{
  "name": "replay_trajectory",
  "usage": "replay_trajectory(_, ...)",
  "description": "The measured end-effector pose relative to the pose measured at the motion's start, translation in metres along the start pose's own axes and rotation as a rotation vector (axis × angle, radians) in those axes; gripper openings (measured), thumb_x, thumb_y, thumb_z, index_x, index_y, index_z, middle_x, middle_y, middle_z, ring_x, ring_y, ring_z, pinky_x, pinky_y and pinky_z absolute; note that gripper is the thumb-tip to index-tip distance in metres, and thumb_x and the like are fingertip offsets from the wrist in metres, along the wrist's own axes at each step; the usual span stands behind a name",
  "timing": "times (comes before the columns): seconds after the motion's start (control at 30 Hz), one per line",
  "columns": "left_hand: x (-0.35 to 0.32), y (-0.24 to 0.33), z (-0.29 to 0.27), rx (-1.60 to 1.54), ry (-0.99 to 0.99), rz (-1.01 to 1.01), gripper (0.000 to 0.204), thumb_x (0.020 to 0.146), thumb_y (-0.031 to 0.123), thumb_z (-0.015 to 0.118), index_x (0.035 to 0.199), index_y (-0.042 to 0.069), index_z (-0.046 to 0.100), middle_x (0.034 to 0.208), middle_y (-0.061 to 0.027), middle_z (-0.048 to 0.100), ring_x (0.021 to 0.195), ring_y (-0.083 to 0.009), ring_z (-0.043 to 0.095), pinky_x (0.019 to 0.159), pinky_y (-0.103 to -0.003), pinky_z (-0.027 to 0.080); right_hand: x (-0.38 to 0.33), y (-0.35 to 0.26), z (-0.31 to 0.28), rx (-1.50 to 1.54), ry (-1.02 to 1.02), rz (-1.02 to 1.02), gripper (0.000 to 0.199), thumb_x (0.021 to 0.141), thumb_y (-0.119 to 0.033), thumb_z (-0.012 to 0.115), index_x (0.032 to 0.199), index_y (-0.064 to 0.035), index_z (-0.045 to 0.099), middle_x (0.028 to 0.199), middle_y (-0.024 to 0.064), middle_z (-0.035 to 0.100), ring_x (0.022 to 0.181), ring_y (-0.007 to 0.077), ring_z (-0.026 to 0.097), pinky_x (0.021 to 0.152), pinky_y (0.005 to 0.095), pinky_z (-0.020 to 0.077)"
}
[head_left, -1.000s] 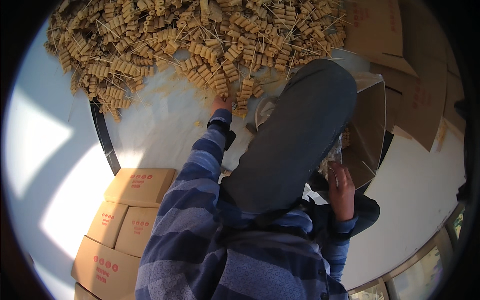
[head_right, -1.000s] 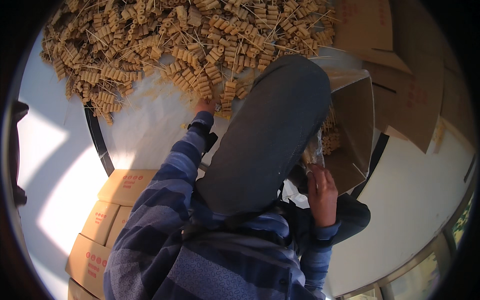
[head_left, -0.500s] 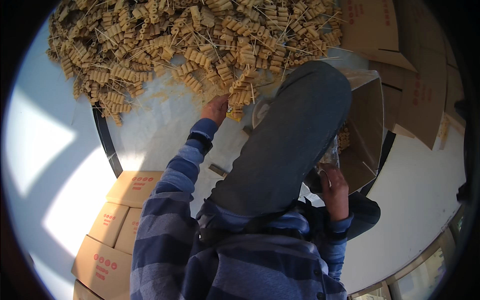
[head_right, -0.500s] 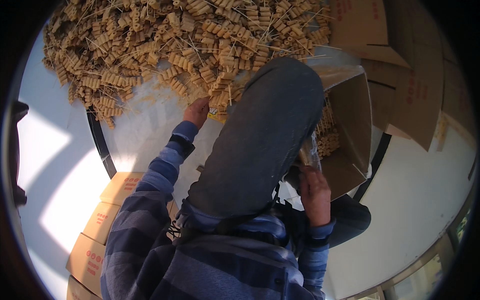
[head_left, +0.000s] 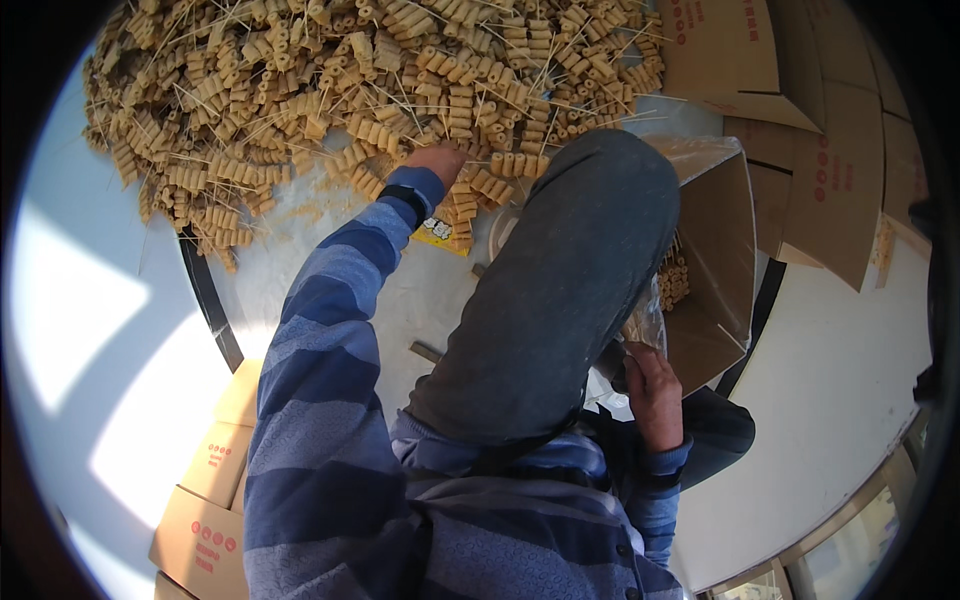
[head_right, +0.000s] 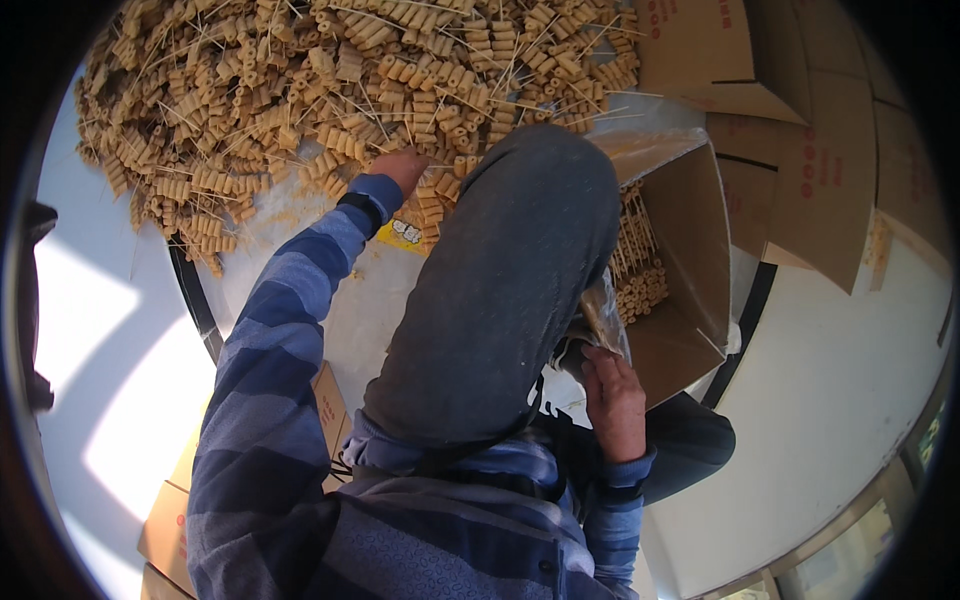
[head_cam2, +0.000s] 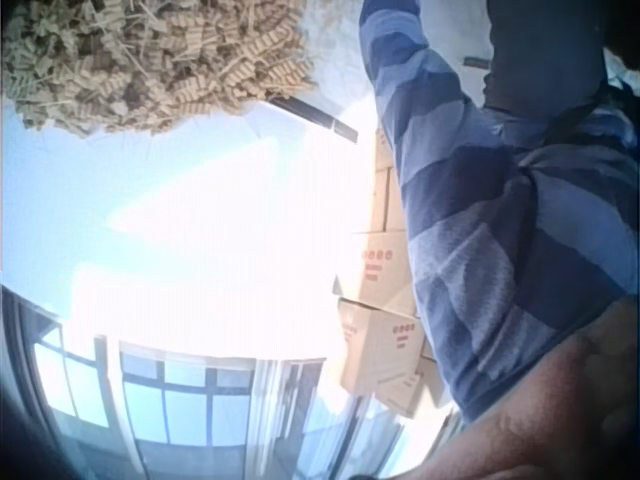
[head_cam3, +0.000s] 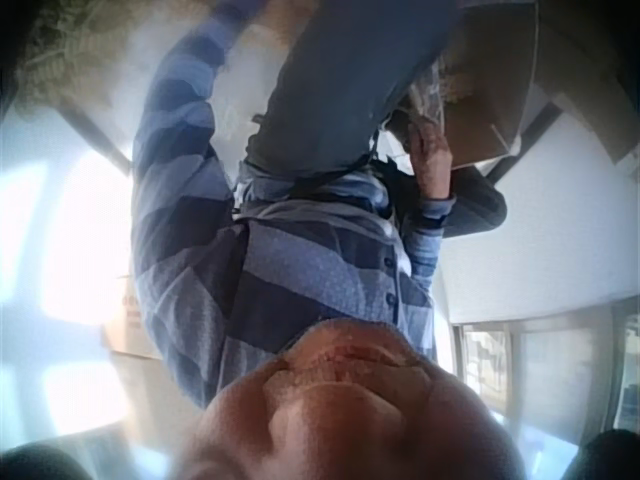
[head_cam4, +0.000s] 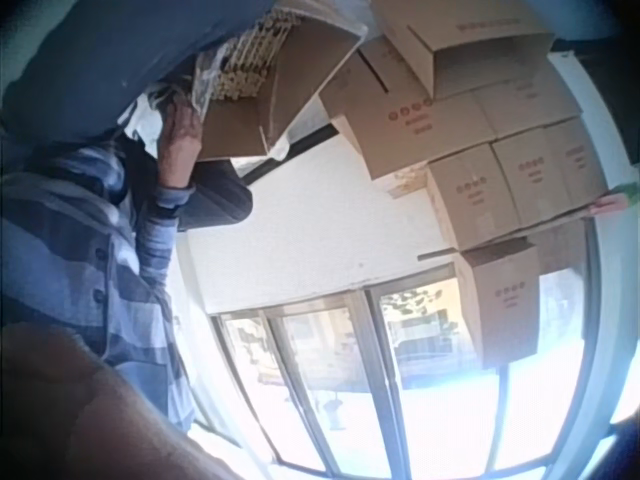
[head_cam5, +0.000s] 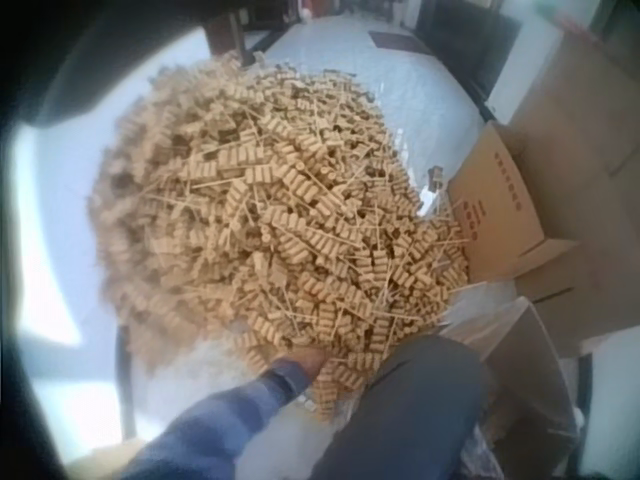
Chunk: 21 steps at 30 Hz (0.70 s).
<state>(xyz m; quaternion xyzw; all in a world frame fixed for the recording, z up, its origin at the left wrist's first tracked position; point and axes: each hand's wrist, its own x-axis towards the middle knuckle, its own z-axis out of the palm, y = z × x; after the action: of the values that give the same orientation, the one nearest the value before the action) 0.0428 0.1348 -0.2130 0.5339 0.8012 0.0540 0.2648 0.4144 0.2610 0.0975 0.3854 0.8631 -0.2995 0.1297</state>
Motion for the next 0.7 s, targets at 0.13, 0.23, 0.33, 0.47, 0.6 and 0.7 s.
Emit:
replay_trajectory(0.13,-0.052,-0.017,-0.024,0.1,0.076,-0.187,0.022,0.092,0.02,0.061,0.111,0.012,0.068,0.1,-0.0161,0.061,0.091,-0.0375,0.065,0.077,-0.046,0.055,0.003,-0.003,-0.003,0.048,0.027,-0.034,0.02,0.092,-0.004,0.063,0.112,-0.0045,0.066,0.106,0.0171,0.069,0.093,0.0359,0.067,0.081,0.0392,0.0542)
replay_trajectory(0.23,-0.099,-0.031,-0.053,0.017,0.302,-0.35,0.019,0.092,0.025,0.062,0.1,0.01,0.071,0.103,-0.0156,0.057,0.094,-0.036,0.064,0.078,-0.047,0.054,0.006,-0.017,-0.009,0.17,0.048,-0.04,0.019,0.093,-0.004,0.062,0.112,-0.0036,0.067,0.106,0.0164,0.069,0.094,0.0325,0.068,0.083,0.0365,0.0536)
replay_trajectory(0.33,-0.131,-0.037,-0.085,-0.129,0.359,-0.498,0.028,0.096,0.035,0.059,0.096,0.009,0.071,0.114,-0.0186,0.059,0.101,-0.0359,0.062,0.083,-0.044,0.053,0.008,-0.039,-0.022,0.306,0.051,-0.085,0.019,0.094,-0.004,0.062,0.112,-0.0026,0.068,0.105,0.0152,0.07,0.096,0.0287,0.068,0.086,0.0338,0.0521)
replay_trajectory(0.47,-0.161,-0.017,-0.143,-0.969,0.368,-0.421,0.043,0.104,0.04,0.047,0.094,0.001,0.061,0.102,-0.0185,0.063,0.09,-0.0277,0.066,0.085,-0.038,0.052,0.006,-0.077,-0.037,0.419,0.036,-0.163,0.021,0.094,-0.003,0.063,0.114,-0.0016,0.069,0.108,0.0136,0.071,0.1,0.0254,0.067,0.089,0.0317,0.0503)
replay_trajectory(0.6,-0.191,0.055,-0.201,-1.754,0.31,-0.126,0.04,0.107,0.04,0.041,0.098,0.003,0.053,0.081,-0.0099,0.059,0.082,-0.0227,0.064,0.078,-0.035,0.052,0.002,-0.111,-0.043,0.514,0.033,-0.327,0.021,0.096,-0.007,0.062,0.116,-0.0019,0.069,0.11,0.0118,0.07,0.103,0.0222,0.066,0.089,0.0301,0.05)
replay_trajectory(0.7,-0.207,0.115,-0.233,-1.844,0.105,0.095,0.041,0.108,0.041,0.041,0.102,0.001,0.049,0.086,-0.0106,0.059,0.081,-0.021,0.064,0.08,-0.033,0.052,-0.002,-0.134,-0.04,0.769,-0.066,-0.211,0.031,0.103,-0.014,0.054,0.131,-0.0008,0.059,0.122,0.0111,0.064,0.112,0.02,0.061,0.096,0.0313,0.0484)
